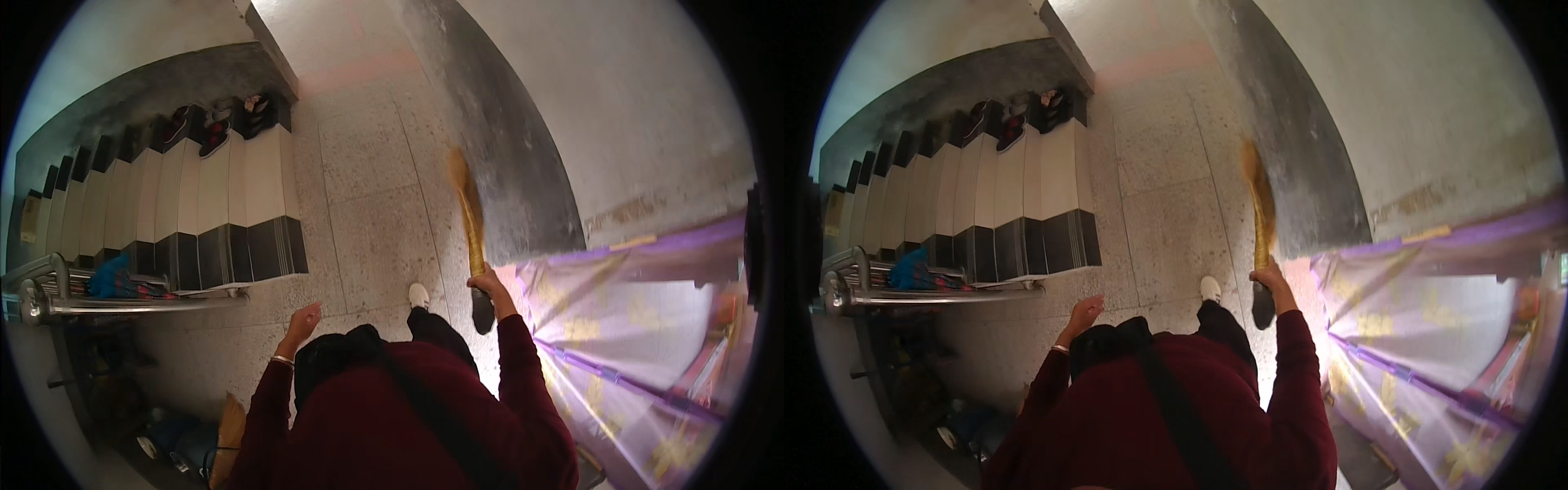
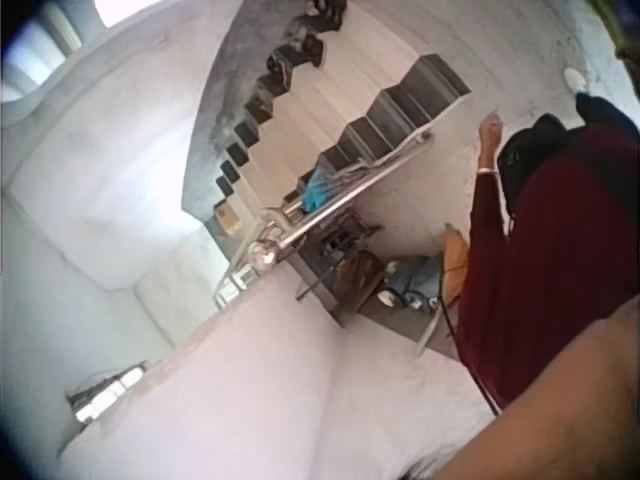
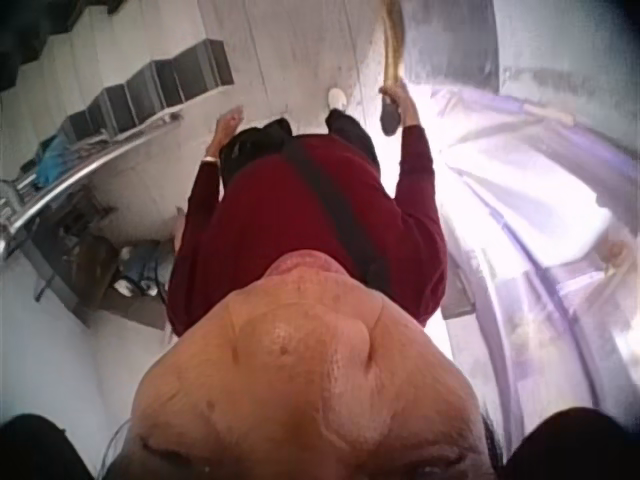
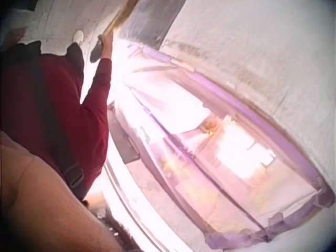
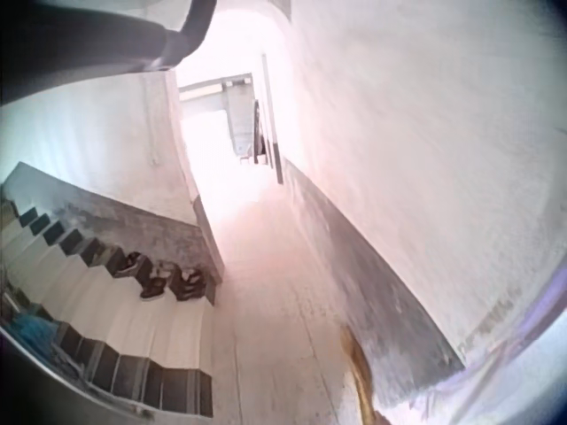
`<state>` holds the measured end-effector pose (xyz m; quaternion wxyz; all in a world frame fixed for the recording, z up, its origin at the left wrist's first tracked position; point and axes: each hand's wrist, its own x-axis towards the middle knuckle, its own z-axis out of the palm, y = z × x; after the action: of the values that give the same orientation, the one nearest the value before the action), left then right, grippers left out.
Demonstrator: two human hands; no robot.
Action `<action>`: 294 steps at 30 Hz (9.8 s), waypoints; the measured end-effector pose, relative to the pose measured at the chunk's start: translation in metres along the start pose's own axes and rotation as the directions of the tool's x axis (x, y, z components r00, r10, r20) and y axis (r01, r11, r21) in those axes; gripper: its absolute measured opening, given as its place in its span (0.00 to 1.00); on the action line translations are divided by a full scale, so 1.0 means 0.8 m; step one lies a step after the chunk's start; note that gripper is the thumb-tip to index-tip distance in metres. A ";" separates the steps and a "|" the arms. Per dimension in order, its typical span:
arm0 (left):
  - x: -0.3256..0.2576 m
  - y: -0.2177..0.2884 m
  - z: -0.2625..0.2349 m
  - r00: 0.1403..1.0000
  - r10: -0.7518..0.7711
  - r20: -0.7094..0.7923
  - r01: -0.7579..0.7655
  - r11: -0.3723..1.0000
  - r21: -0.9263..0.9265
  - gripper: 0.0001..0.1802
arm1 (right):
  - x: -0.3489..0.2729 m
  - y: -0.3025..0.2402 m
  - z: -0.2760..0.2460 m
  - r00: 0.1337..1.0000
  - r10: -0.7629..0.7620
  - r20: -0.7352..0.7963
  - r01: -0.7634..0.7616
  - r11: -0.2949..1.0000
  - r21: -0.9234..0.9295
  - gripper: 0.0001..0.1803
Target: The person sweeps the tiled floor with a traditional straw broom, moving from a stairwell area into a bedroom and then back out. They sweep around furniture such as beds, chairs, and a small table, and also sweep near a window and doorway.
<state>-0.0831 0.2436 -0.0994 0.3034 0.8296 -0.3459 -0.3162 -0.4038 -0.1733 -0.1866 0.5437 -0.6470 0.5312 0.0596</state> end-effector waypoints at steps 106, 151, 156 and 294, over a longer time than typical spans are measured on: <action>2.206 0.244 -0.843 0.906 -0.423 0.017 0.356 0.740 -0.570 0.20 | 1.824 -1.761 -0.338 0.986 -0.085 0.140 0.081 0.996 0.036 0.39; 3.169 0.346 -1.255 0.932 -0.358 0.056 0.337 0.802 -0.493 0.21 | 2.536 -2.382 -0.389 0.983 0.152 0.098 -0.175 0.939 0.296 0.40; 3.300 0.399 -1.311 0.965 -0.259 0.043 0.248 0.848 -0.469 0.21 | 2.545 -2.475 -0.447 0.919 -0.041 0.392 -0.165 0.863 0.477 0.29; 4.136 1.719 -0.014 -0.203 -0.302 0.931 -0.729 0.681 0.062 0.24 | 2.731 -2.015 -1.406 0.517 0.805 -0.291 -0.050 0.368 0.929 0.47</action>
<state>1.2547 -3.0803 -0.1406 -0.3203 0.2368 -0.6866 -0.6082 1.1816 -2.6471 -0.1332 0.4787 -0.0770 0.8193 -0.3062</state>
